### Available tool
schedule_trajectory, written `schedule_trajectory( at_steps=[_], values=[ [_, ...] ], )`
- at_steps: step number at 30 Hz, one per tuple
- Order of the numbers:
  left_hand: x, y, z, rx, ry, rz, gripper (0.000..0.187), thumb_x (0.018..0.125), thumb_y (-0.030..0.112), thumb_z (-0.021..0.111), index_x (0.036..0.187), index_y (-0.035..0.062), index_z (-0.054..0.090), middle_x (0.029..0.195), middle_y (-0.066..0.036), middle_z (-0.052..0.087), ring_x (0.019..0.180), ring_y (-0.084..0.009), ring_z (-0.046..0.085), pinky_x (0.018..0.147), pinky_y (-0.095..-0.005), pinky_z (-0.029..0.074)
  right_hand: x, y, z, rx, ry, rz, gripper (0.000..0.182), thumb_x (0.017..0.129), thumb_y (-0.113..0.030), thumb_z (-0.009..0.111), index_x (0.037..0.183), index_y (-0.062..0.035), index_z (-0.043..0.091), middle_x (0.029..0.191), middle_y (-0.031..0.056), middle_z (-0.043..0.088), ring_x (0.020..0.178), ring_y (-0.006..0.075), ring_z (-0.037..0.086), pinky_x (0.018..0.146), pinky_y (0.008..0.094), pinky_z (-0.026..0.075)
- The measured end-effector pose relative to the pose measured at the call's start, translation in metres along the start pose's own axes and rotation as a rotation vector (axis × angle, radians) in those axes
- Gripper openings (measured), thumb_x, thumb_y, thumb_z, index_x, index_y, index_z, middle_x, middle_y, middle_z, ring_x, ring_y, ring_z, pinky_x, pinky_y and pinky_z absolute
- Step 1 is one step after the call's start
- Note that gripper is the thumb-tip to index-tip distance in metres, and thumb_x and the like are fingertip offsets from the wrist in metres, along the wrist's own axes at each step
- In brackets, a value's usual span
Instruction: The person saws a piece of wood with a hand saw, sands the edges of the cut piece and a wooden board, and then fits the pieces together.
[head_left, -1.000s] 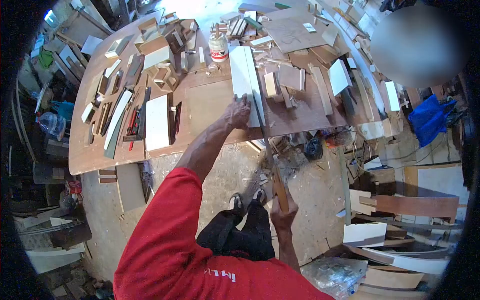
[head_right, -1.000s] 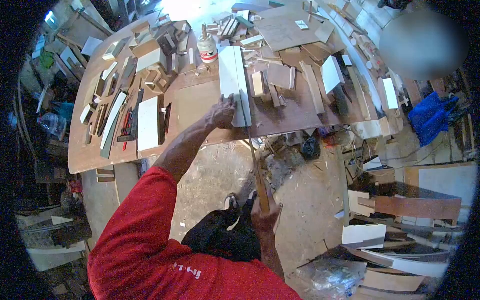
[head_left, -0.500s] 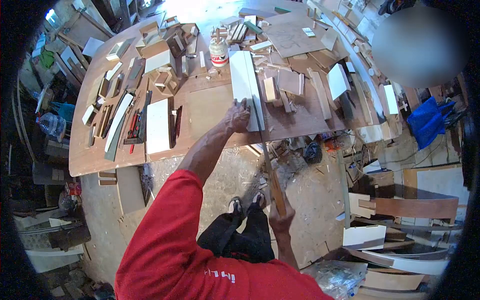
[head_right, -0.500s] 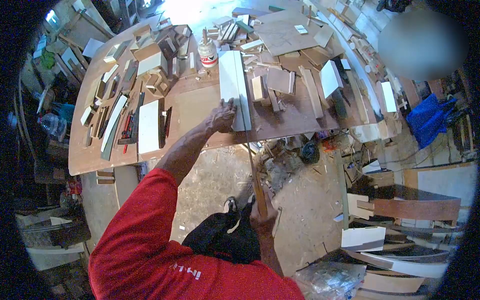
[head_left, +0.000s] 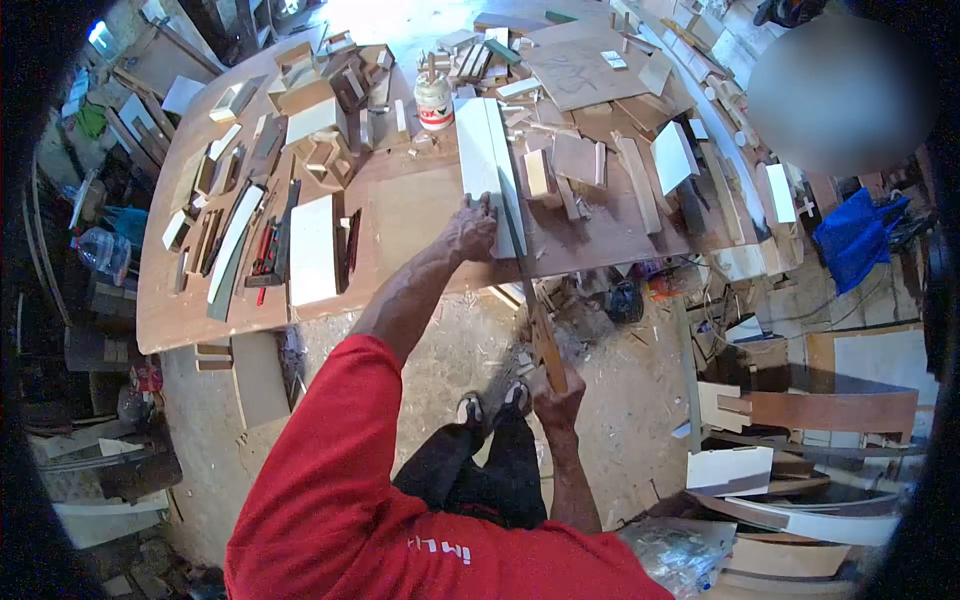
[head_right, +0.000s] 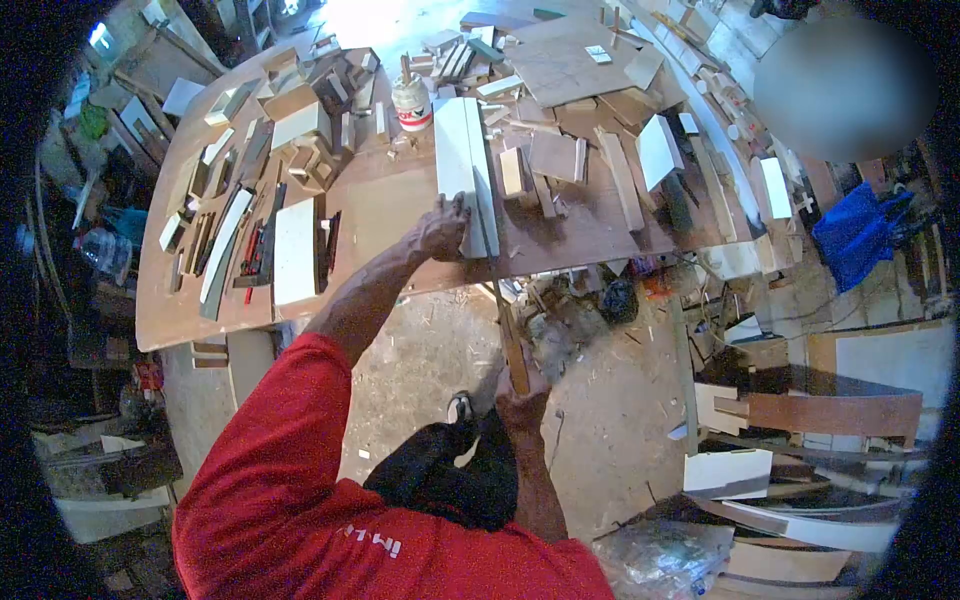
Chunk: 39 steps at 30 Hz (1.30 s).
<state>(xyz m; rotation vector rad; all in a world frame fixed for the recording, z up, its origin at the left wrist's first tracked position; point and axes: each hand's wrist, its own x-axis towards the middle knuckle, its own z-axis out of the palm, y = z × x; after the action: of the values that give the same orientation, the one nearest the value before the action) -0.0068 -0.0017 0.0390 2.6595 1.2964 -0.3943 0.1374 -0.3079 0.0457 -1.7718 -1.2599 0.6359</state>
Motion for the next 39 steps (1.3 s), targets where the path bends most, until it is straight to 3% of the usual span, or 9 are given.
schedule_trajectory(
  at_steps=[3,8,15,17,23,27,29,35,39],
  values=[
    [0.007,-0.004,0.006,-0.042,0.039,-0.041,0.099,0.062,0.04,0.082,0.136,-0.0096,0.04,0.148,-0.027,0.032,0.14,-0.0381,0.029,0.115,-0.0534,0.021,-0.011,-0.005,0.004,-0.022,0.103,-0.17,0.043,0.08,-0.007,0.057,0.121,0.0054,0.056,0.08,0.0225,0.064,0.062,0.0386,0.062,0.06,0.0381,0.051],
    [-0.004,0.001,-0.004,-0.013,0.027,0.006,0.091,0.066,0.04,0.078,0.133,-0.0089,0.044,0.146,-0.029,0.034,0.139,-0.0381,0.031,0.114,-0.0544,0.022,0.004,-0.023,-0.008,0.007,-0.045,0.095,0.039,0.082,-0.002,0.054,0.119,0.0075,0.058,0.094,0.021,0.069,0.085,0.0267,0.069,0.074,0.0353,0.053],
    [0.004,-0.001,-0.001,0.048,0.057,0.028,0.096,0.063,0.044,0.08,0.134,-0.0092,0.043,0.144,-0.033,0.035,0.138,-0.0384,0.033,0.114,-0.0544,0.022,-0.007,-0.037,-0.013,0.021,0.126,0.018,0.024,0.083,0.0,0.053,0.103,0.0063,0.062,0.085,0.0181,0.066,0.073,0.0223,0.065,0.065,0.0346,0.05],
    [0.004,-0.001,-0.003,-0.03,-0.093,-0.02,0.102,0.066,0.04,0.081,0.145,0.0024,0.028,0.155,-0.025,0.015,0.136,-0.0534,0.024,0.106,-0.0552,0.039,-0.004,-0.022,-0.009,-0.023,-0.06,0.118,0.031,0.082,-0.001,0.054,0.112,0.0058,0.061,0.092,0.0203,0.068,0.083,0.0251,0.068,0.071,0.0348,0.052],
    [0.009,-0.005,0.013,-0.024,-0.02,-0.018,0.1,0.068,0.038,0.08,0.146,0.0024,0.028,0.154,-0.026,0.016,0.135,-0.0547,0.026,0.104,-0.0534,0.043,-0.022,-0.027,-0.01,0.041,0.106,0.072,0.021,0.083,-0.004,0.055,0.102,0.0051,0.062,0.083,0.0147,0.067,0.074,0.0235,0.066,0.067,0.0346,0.051],
    [0.003,-0.003,-0.006,0.009,-0.076,-0.005,0.101,0.068,0.039,0.08,0.145,-0.0005,0.028,0.154,-0.028,0.016,0.134,-0.055,0.027,0.107,-0.0545,0.039,-0.008,-0.019,-0.003,0.072,-0.06,0.158,0.037,0.083,-0.001,0.053,0.119,0.0053,0.059,0.101,0.0176,0.069,0.092,0.0228,0.068,0.08,0.0335,0.052],
    [-0.004,0.001,-0.003,0.035,0.039,0.034,0.098,0.062,0.046,0.081,0.134,-0.0105,0.043,0.144,-0.031,0.037,0.139,-0.039,0.03,0.113,-0.0566,0.022,-0.031,-0.034,-0.013,0.149,0.043,0.119,0.032,0.084,-0.003,0.053,0.114,0.0048,0.06,0.091,0.0155,0.068,0.08,0.0212,0.066,0.072,0.0339,0.052],
    [0.019,-0.013,0.028,0.03,0.094,0.132,0.094,0.062,0.045,0.08,0.132,-0.0089,0.047,0.139,-0.027,0.044,0.14,-0.0362,0.03,0.113,-0.0553,0.022,-0.001,-0.011,0.003,-0.011,-0.151,0.232,0.038,0.084,-0.001,0.053,0.121,0.0044,0.058,0.102,0.0167,0.068,0.093,0.02,0.067,0.081,0.0312,0.052],
    [-0.005,-0.001,0.005,0.032,0.075,0.033,0.092,0.063,0.044,0.08,0.132,-0.0083,0.047,0.138,-0.025,0.045,0.139,-0.0347,0.03,0.113,-0.0528,0.023,-0.04,-0.026,-0.012,0.179,0.081,0.133,0.029,0.083,-0.004,0.055,0.109,0.0045,0.061,0.089,0.0149,0.068,0.079,0.0201,0.066,0.071,0.033,0.052]
  ],
)
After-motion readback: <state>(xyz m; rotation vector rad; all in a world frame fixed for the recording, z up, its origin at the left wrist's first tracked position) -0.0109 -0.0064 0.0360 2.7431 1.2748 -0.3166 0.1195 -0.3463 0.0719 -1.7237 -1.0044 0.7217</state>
